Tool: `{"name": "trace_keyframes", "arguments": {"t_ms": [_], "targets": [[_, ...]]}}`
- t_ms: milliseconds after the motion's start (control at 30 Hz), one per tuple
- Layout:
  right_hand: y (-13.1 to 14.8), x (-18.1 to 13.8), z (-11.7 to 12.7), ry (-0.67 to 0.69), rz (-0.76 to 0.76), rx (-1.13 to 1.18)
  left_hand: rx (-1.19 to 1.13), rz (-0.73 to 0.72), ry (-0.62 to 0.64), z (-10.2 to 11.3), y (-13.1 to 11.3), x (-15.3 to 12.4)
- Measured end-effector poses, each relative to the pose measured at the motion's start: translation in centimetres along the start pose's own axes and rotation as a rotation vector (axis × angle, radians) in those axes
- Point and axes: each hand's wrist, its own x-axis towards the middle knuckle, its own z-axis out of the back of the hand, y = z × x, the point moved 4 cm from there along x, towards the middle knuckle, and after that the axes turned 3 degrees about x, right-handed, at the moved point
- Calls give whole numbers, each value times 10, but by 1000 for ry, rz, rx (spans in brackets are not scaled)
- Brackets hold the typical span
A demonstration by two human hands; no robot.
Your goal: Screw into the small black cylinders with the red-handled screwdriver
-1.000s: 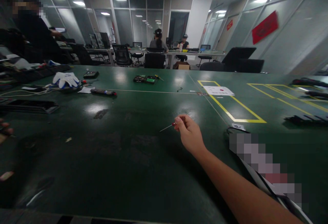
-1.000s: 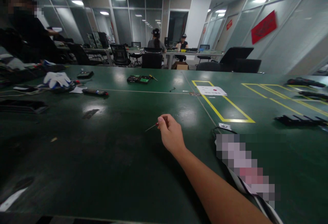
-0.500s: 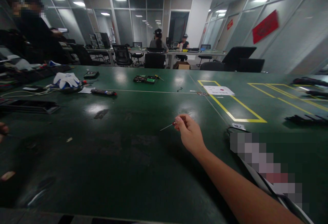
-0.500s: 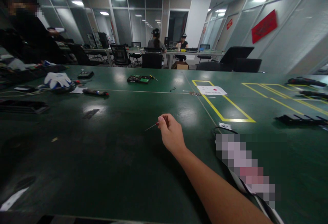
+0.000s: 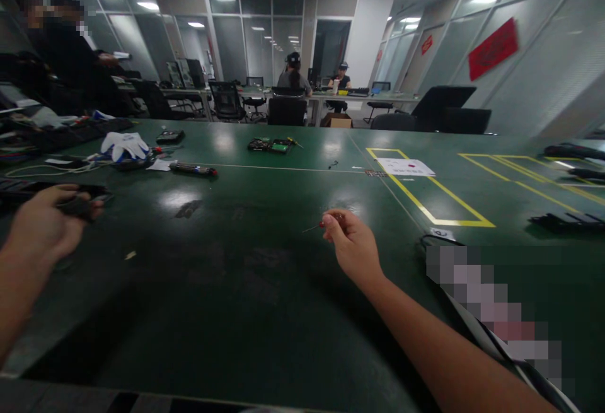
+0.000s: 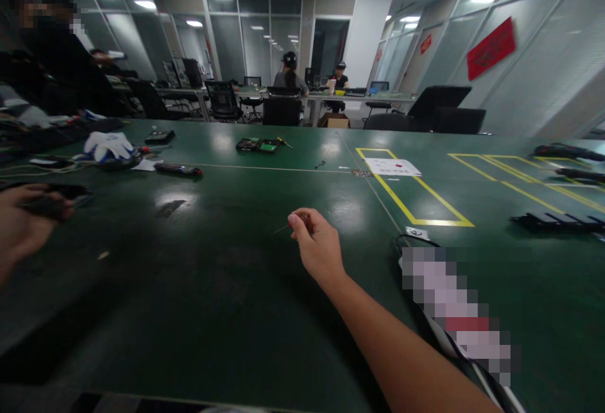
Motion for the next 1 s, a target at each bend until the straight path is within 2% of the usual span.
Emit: {"name": "trace_keyframes", "arguments": {"t_ms": [33, 100, 233, 267, 333, 467, 600, 700, 800, 900, 1000], "targets": [[0, 0, 0, -5, 0, -2, -23, 11, 36, -14, 2, -6], [-1, -1, 1, -22, 14, 5, -108, 50, 238, -53, 5, -26], [1, -1, 3, -46, 61, 31, -165, 74, 434, -126, 6, -83], [3, -1, 3, -53, 62, 39, -159, 91, 437, -142, 7, -97], [7, -2, 6, -76, 55, 43, -165, 144, 579, -174, 12, -128], [16, -6, 13, -149, 61, -2, -218, 179, 863, -222, 23, -182], [24, -10, 17, -200, 107, 68, -218, 60, 1038, -242, 39, -213], [27, -10, 16, -213, 85, 165, -136, -21, 1098, -243, 55, -222], [27, -9, 14, -220, 56, 284, -66, -36, 1160, -243, 68, -226], [27, -7, 13, -228, 88, 379, -37, -59, 1179, -243, 72, -230], [28, -9, 13, -204, 146, 327, -32, -87, 1168, -244, 71, -232]]}}
